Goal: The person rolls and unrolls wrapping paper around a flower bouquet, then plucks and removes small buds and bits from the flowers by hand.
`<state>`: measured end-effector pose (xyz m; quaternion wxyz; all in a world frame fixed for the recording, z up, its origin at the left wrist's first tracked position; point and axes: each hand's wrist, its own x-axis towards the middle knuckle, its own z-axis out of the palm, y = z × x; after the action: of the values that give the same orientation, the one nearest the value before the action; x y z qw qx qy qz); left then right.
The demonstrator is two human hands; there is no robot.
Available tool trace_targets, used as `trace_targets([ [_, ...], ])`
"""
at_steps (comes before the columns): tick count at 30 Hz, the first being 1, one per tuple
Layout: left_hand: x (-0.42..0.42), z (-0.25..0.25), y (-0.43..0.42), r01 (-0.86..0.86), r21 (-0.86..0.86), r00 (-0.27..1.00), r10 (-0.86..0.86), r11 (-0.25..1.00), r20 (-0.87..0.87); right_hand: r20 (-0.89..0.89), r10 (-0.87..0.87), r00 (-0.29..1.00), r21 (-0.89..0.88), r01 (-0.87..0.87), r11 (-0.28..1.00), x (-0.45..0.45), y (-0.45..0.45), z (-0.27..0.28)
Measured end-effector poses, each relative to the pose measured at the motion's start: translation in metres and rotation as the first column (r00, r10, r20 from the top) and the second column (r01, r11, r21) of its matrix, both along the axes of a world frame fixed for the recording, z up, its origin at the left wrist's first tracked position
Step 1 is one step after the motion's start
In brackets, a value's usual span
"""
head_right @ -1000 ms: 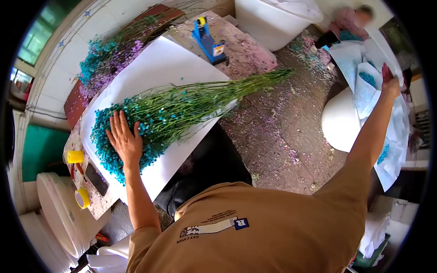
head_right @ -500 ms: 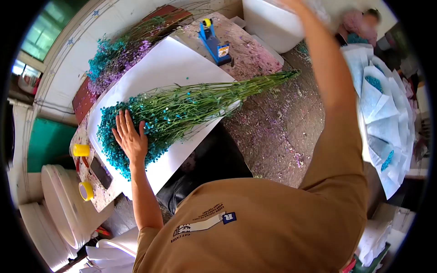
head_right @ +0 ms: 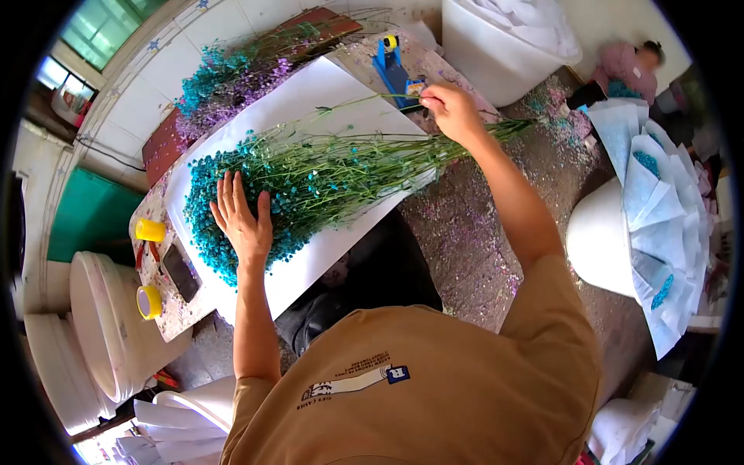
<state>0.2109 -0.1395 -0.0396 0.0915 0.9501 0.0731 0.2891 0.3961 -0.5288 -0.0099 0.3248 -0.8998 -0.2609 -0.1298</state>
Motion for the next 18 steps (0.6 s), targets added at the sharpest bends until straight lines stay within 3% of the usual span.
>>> trace_targets([
  [2,-0.005,0.027,-0.004,0.032,-0.090,0.996,-0.024,0.995,0.084,0.189,-0.019,0.982,0.291,-0.037,0.956,-0.009,0.010,0.011],
  [5,0.010,0.095,-0.025,0.189,0.052,0.940,-0.196,0.981,0.278,0.305,0.037,0.951,0.273,-0.125,0.954,-0.022,0.022,0.029],
  [7,0.033,0.123,-0.050,0.493,-0.005,0.847,-0.478,0.870,0.233,0.402,0.052,0.914,0.244,-0.162,0.956,-0.030,0.027,0.041],
  [9,0.070,0.116,-0.068,0.583,0.062,0.798,-0.585,0.810,0.145,0.441,0.041,0.897,0.239,-0.162,0.958,-0.034,0.030,0.047],
  [10,0.088,0.110,-0.069,0.608,-0.006,0.793,-0.608,0.794,-0.032,0.445,0.024,0.895,0.248,-0.149,0.957,-0.033,0.029,0.047],
  [11,0.101,0.113,-0.075,0.523,-0.149,0.789,-0.543,0.839,-0.287,0.475,-0.014,0.880,0.196,-0.090,0.977,-0.030,0.025,0.043],
  [14,0.113,0.104,-0.084,0.528,-0.118,0.826,-0.541,0.841,-0.159,0.589,-0.225,0.776,0.134,0.181,0.974,-0.046,0.036,0.035],
  [15,0.116,0.100,-0.086,0.531,-0.076,0.836,-0.537,0.844,-0.112,0.513,-0.253,0.820,0.176,0.188,0.966,-0.051,0.027,0.016],
  [16,0.118,0.097,-0.085,0.533,-0.038,0.843,-0.534,0.845,-0.065,0.512,-0.240,0.825,0.176,0.173,0.969,-0.056,0.028,0.004],
  [18,0.114,0.097,-0.083,0.524,0.018,0.851,-0.524,0.851,-0.037,0.561,-0.050,0.827,-0.019,0.073,0.997,-0.066,0.027,-0.016],
])
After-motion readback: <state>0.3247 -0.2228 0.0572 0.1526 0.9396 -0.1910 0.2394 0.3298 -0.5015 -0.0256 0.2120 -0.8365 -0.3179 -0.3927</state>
